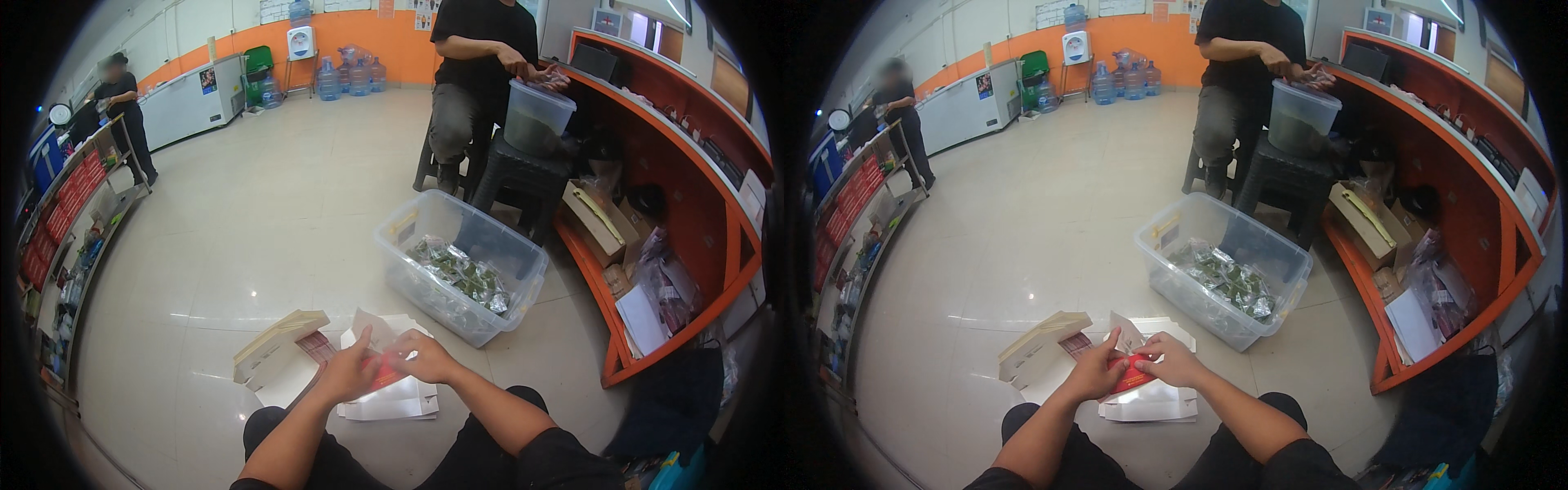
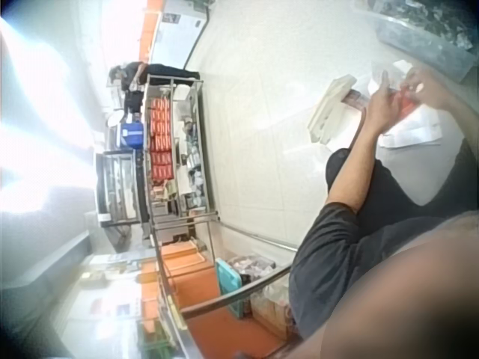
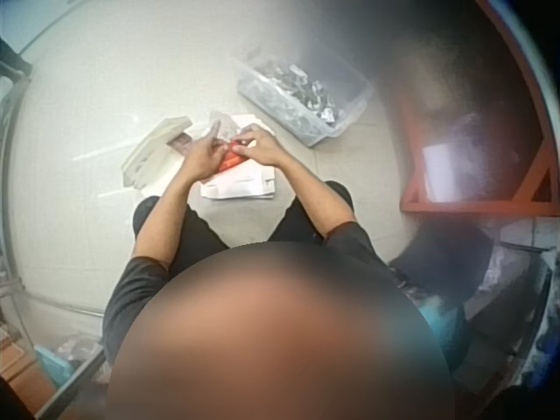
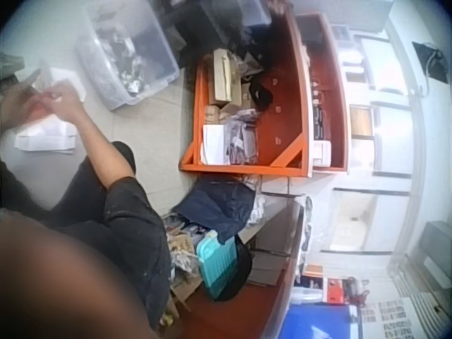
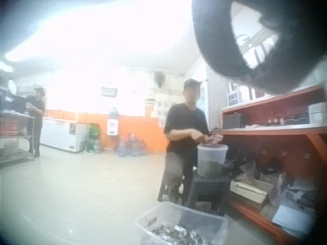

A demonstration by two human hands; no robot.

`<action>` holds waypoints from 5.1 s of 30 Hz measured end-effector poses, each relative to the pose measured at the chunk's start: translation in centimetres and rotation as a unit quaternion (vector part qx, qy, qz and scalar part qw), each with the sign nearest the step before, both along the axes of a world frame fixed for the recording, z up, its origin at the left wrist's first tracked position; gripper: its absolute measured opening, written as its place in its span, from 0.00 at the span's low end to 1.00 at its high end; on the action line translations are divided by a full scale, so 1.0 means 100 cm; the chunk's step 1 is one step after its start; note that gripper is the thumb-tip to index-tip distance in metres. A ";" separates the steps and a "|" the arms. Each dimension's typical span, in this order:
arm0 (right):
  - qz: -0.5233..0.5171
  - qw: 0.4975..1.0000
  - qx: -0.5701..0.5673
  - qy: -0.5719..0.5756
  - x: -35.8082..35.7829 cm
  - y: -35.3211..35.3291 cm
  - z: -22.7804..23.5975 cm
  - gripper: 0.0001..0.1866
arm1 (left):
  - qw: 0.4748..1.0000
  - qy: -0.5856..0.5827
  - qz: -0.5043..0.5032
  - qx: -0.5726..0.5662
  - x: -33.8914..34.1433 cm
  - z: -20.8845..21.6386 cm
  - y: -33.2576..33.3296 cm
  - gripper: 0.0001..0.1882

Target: The person sits on the floor and assembles white cardboard boxes by folding flaps and inserting red paper inserts. The person repeatedly picks up flat-packed boxes, folds them into shape, and places red inserts inside before stacking the finished boxes.

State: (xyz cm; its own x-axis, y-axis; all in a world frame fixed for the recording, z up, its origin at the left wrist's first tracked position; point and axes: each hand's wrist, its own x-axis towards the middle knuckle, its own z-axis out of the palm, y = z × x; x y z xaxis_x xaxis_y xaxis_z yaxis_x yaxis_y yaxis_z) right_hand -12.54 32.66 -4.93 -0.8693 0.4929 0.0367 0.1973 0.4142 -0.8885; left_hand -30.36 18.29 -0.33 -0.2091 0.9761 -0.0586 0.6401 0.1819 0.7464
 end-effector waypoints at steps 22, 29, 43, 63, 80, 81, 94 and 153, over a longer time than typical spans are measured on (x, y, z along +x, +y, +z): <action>-0.093 0.986 -0.061 0.121 -0.006 -0.014 0.004 0.22 | 0.980 -0.162 0.112 -0.007 -0.005 -0.034 0.009 0.24; -0.076 0.988 -0.072 0.117 -0.002 -0.014 0.013 0.27 | 0.986 -0.149 0.073 -0.012 0.001 -0.019 0.008 0.22; 0.035 0.993 0.080 0.075 -0.002 -0.027 0.027 0.68 | 0.925 -0.357 0.119 0.051 0.002 -0.005 0.007 0.21; 0.059 0.991 -0.005 0.117 -0.005 -0.023 0.024 0.69 | 0.876 -0.452 0.145 0.090 0.001 0.006 0.006 0.17; 0.061 0.997 0.009 -0.034 -0.001 -0.007 0.001 0.68 | 0.983 -0.020 0.183 0.010 0.017 -0.003 -0.001 0.22; 0.056 0.997 0.035 -0.035 -0.001 -0.005 -0.006 0.66 | 0.984 0.033 0.175 -0.022 0.008 -0.014 0.004 0.23; 0.144 0.951 0.097 -0.256 0.001 0.018 -0.095 0.50 | 0.859 -0.034 0.472 -0.194 -0.078 -0.148 0.011 0.41; -0.293 0.895 0.032 -0.335 0.004 0.040 -0.137 0.18 | 0.967 -0.143 0.096 -0.186 0.044 -0.032 0.019 0.34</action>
